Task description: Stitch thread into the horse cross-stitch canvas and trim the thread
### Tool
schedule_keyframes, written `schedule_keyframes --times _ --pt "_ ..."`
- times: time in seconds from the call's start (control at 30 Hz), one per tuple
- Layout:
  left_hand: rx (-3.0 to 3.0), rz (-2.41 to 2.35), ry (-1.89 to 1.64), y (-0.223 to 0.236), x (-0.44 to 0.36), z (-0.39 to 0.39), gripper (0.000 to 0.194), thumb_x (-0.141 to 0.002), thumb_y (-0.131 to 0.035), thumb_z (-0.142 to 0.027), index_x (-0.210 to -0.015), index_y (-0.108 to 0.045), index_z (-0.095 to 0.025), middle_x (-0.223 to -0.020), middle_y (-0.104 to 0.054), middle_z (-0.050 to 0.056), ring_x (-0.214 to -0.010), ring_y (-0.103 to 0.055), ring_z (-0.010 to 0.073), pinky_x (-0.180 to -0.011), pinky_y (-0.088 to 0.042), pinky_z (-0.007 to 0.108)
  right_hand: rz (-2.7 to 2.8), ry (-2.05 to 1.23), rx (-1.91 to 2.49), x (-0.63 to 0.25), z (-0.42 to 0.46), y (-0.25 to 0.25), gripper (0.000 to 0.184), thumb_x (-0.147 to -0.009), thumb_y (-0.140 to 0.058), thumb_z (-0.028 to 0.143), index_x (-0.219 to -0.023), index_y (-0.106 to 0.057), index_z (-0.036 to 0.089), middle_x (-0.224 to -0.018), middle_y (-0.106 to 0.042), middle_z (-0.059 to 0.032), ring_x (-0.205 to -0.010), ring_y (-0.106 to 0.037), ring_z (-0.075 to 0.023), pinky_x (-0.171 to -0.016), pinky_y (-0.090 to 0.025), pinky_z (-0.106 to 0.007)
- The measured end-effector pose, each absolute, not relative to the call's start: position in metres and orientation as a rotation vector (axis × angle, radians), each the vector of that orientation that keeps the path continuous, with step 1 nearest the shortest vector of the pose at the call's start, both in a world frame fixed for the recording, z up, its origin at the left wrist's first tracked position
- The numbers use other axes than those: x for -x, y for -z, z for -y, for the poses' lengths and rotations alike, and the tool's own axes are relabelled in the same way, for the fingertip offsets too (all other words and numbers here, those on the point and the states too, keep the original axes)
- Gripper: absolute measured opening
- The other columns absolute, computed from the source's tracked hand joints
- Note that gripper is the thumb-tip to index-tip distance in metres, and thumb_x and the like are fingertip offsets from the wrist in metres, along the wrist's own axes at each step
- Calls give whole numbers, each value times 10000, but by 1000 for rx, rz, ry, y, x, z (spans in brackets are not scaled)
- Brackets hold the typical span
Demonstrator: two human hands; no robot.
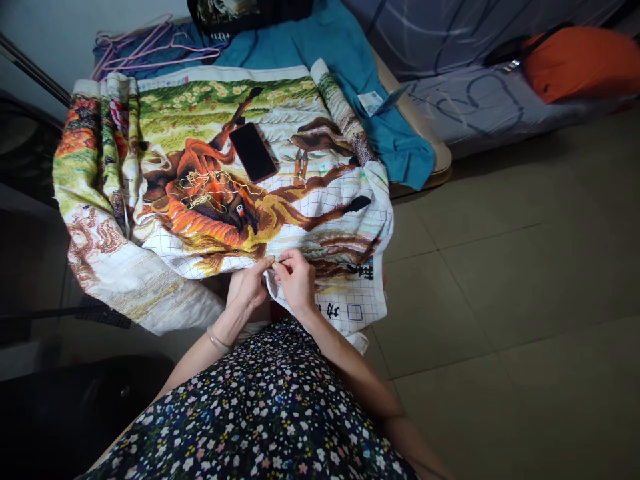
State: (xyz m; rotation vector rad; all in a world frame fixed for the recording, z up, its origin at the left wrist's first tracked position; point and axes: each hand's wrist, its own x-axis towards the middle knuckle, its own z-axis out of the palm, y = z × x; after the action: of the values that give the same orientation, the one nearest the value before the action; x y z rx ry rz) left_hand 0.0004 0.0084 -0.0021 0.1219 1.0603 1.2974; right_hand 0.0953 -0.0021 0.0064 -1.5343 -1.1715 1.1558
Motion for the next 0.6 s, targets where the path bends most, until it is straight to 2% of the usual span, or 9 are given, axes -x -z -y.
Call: schedule_keyframes --times 0.07,0.2,0.37,0.5,0.6 --pt "-177 -1008 -1310 -1 1 -6 362 -547 -809 -171 -873 -654 -147 -866 -726 65 -1060 -658 263 -953 -470 359 1299 -1131 1529 -96 -2 -13 225 -816 -550 303 -991 -596 169 -707 -668 -16 -530 -623 -137 -542 -510 -242" --pt "-225 -995 -1271 -4 3 -3 375 -524 -820 -189 -865 -668 -147 -826 -729 67 -1049 -666 289 -958 -467 385 1457 -1155 1558 -102 -10 -26 106 -863 -503 269 -841 -559 180 -618 -622 4 -493 -608 -121 -506 -473 -214" --pt "-297 -979 -1346 -4 5 1 445 -557 -816 -204 -978 -678 -159 -908 -743 63 -1044 -668 266 -1004 -446 391 983 -1199 1231 -136 -27 -52 293 -884 -561 488 -906 -457 215 -717 -638 29 -441 -558 -81 -408 -428 -186" --pt "-310 -1007 -1386 -2 5 1 500 -574 -807 -179 -1054 -666 -183 -1009 -741 58 -1079 -656 254 -1031 -436 386 799 -1180 899 -165 -36 -73 362 -827 -674 499 -853 -430 233 -608 -519 93 -432 -476 -55 -526 -518 -223" --pt "-308 -1006 -1375 1 4 1 513 -572 -803 -189 -1066 -663 -183 -1031 -737 69 -1108 -645 273 -1031 -439 406 864 -1198 920 -163 -28 -68 321 -842 -677 460 -847 -454 229 -572 -512 99 -426 -458 -52 -573 -528 -236"
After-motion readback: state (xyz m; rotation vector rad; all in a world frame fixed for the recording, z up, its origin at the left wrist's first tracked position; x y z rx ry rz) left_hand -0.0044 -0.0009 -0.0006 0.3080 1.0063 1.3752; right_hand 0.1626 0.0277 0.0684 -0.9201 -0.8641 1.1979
